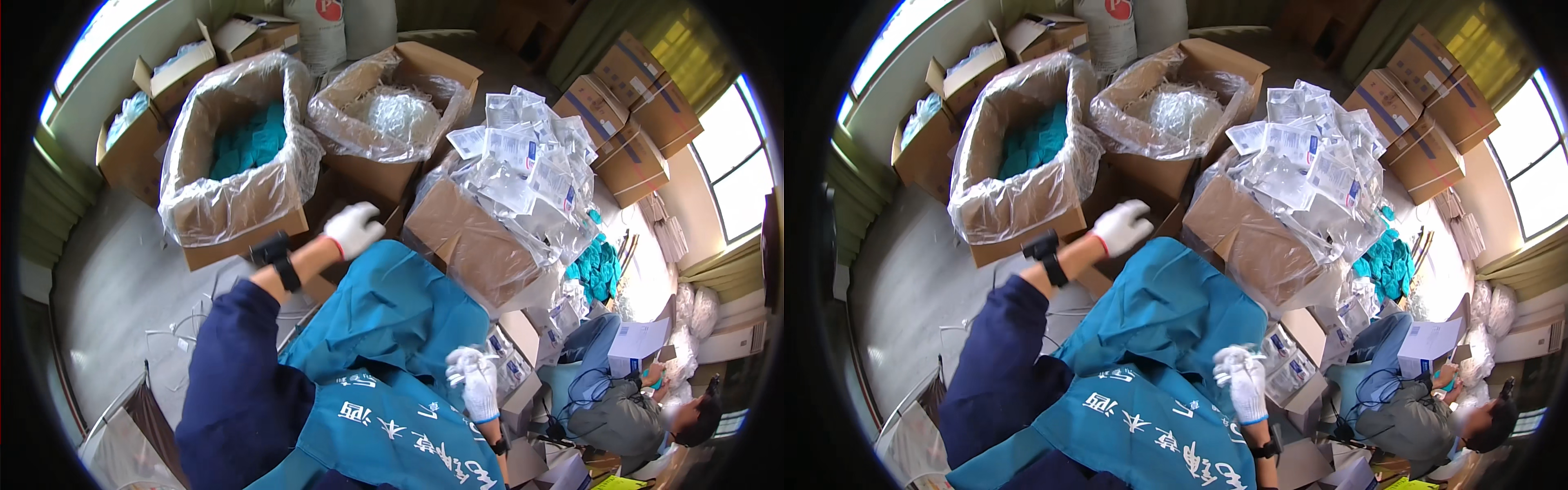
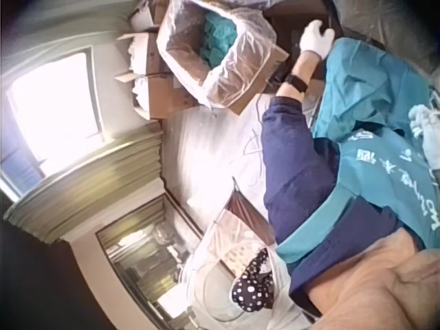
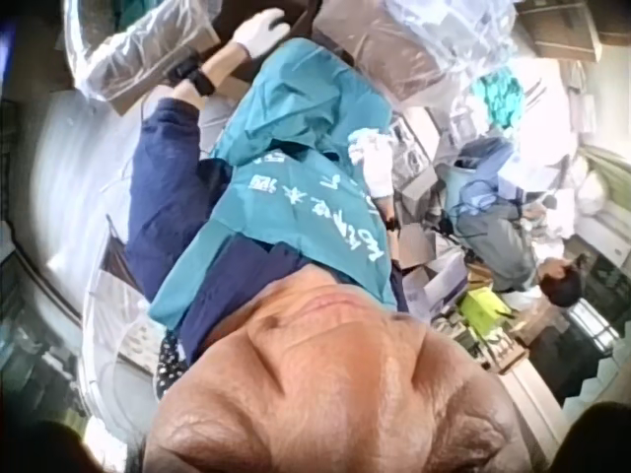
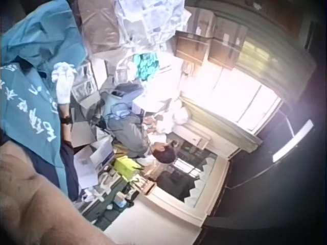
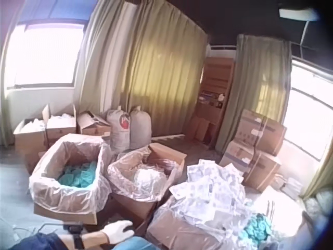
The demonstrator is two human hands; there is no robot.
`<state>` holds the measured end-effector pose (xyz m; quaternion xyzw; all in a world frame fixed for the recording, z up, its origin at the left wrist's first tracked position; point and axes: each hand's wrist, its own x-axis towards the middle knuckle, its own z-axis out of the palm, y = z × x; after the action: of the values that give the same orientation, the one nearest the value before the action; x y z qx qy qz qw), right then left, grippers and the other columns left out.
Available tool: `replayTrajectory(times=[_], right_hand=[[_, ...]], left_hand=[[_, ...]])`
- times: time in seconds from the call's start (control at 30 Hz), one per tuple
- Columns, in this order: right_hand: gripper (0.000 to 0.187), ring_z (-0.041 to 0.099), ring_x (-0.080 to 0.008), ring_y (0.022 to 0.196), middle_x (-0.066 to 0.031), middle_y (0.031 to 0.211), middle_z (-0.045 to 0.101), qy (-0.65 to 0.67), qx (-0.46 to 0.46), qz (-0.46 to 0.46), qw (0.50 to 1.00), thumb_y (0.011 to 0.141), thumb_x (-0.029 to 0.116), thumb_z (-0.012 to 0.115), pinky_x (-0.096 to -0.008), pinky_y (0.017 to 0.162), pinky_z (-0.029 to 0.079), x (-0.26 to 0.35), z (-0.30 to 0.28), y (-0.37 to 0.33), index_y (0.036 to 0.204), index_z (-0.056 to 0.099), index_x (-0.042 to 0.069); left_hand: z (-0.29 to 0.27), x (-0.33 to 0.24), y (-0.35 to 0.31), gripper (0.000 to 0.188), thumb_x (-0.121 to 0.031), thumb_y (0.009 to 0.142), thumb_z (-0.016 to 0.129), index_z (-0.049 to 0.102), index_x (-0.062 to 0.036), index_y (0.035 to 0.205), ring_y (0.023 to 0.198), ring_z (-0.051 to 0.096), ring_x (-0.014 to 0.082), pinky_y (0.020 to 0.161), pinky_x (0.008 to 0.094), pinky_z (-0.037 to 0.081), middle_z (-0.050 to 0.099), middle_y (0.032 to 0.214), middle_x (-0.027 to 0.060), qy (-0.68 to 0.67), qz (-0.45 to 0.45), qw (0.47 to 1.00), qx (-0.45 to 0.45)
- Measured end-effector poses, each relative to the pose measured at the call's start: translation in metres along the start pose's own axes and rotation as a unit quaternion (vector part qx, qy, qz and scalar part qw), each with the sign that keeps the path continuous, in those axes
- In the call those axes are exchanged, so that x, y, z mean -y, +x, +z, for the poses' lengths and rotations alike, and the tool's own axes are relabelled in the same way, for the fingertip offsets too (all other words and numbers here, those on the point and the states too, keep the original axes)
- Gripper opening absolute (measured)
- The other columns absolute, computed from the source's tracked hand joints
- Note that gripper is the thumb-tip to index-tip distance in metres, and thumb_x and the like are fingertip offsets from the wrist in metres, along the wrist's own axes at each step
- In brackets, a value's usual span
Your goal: The person packs teal face masks into white plastic bags and ties them with white strings. They repeatedly pick up masks from a pile, fold them, place them into bags, and secure the bags by tying knots. The person also handles cardboard boxes and stacks the packed items.
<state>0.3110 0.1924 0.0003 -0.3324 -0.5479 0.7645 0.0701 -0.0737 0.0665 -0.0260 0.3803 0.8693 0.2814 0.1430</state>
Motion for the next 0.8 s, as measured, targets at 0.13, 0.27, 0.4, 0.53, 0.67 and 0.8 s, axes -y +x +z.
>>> replayTrajectory(times=[0.13, 0.27, 0.4, 0.53, 0.67, 0.8], right_hand=[[0.039, 0.058, -0.0148, 0.067, -0.0149, 0.089, 0.065, 0.161, 0.096, -0.074, 0.980, 0.107, 0.030, 0.048, -0.0239, 0.055, 0.044, 0.009, 0.040, 0.017, 0.081, 0.054, 0.002], [0.038, 0.054, -0.0164, 0.050, -0.0177, 0.079, 0.065, 0.235, -0.070, -0.056, 0.968, 0.107, 0.028, 0.049, -0.0281, 0.049, 0.047, 0.026, 0.039, 0.043, 0.078, 0.056, 0.003], [0.039, 0.054, -0.0177, 0.048, -0.0195, 0.076, 0.065, 0.266, -0.109, -0.067, 0.955, 0.105, 0.030, 0.051, -0.0318, 0.047, 0.047, 0.000, 0.013, 0.058, 0.079, 0.057, 0.002], [0.037, 0.057, -0.0194, 0.058, -0.0178, 0.084, 0.066, 0.319, -0.091, -0.086, 0.939, 0.105, 0.029, 0.053, -0.0319, 0.056, 0.048, -0.033, 0.003, 0.060, 0.085, 0.060, -0.001], [0.035, 0.066, -0.0243, 0.083, -0.0134, 0.093, 0.069, 0.429, 0.007, -0.039, 0.902, 0.103, 0.034, 0.055, -0.0370, 0.075, 0.053, -0.043, 0.018, 0.065, 0.103, 0.065, 0.001], [0.042, 0.065, -0.0246, 0.098, -0.0074, 0.111, 0.069, 0.525, -0.029, 0.031, 0.850, 0.102, 0.045, 0.054, -0.0376, 0.091, 0.051, -0.034, 0.027, 0.056, 0.117, 0.064, 0.008]], left_hand=[[0.058, -0.074, -0.045, 0.058, -0.053, 0.105, 0.040, 0.060, -0.0048, 0.131, 0.122, 0.056, 0.0245, 0.107, 0.0375, 0.042, 0.061, 0.129, 0.0122, -0.403, 0.147, 0.859, 0.280], [0.101, -0.087, -0.098, 0.063, -0.059, 0.102, 0.044, 0.058, -0.0061, 0.134, 0.100, 0.059, 0.0159, 0.088, 0.0315, 0.049, 0.065, 0.109, 0.0044, -0.509, 0.017, 0.751, 0.421], [0.081, -0.096, -0.104, 0.036, -0.036, 0.103, 0.053, 0.068, -0.0037, 0.097, 0.067, 0.056, 0.0148, 0.064, 0.0291, 0.048, 0.060, 0.074, 0.0045, -0.272, 0.042, 0.899, 0.340], [0.063, -0.112, -0.105, 0.013, -0.012, 0.096, 0.061, 0.067, -0.0005, 0.094, 0.074, 0.064, 0.0244, 0.068, 0.0329, 0.051, 0.063, 0.080, 0.0162, -0.157, 0.106, 0.977, 0.096], [0.078, -0.141, -0.108, 0.018, -0.010, 0.089, 0.067, 0.066, -0.0022, 0.105, 0.084, 0.067, 0.0319, 0.074, 0.0366, 0.054, 0.066, 0.094, 0.0152, -0.147, 0.241, 0.959, 0.021], [0.105, -0.157, -0.117, 0.053, -0.018, 0.085, 0.071, 0.052, -0.0045, 0.132, 0.105, 0.061, 0.0374, 0.089, 0.0427, 0.051, 0.062, 0.113, 0.0181, -0.010, 0.274, 0.960, 0.057]])
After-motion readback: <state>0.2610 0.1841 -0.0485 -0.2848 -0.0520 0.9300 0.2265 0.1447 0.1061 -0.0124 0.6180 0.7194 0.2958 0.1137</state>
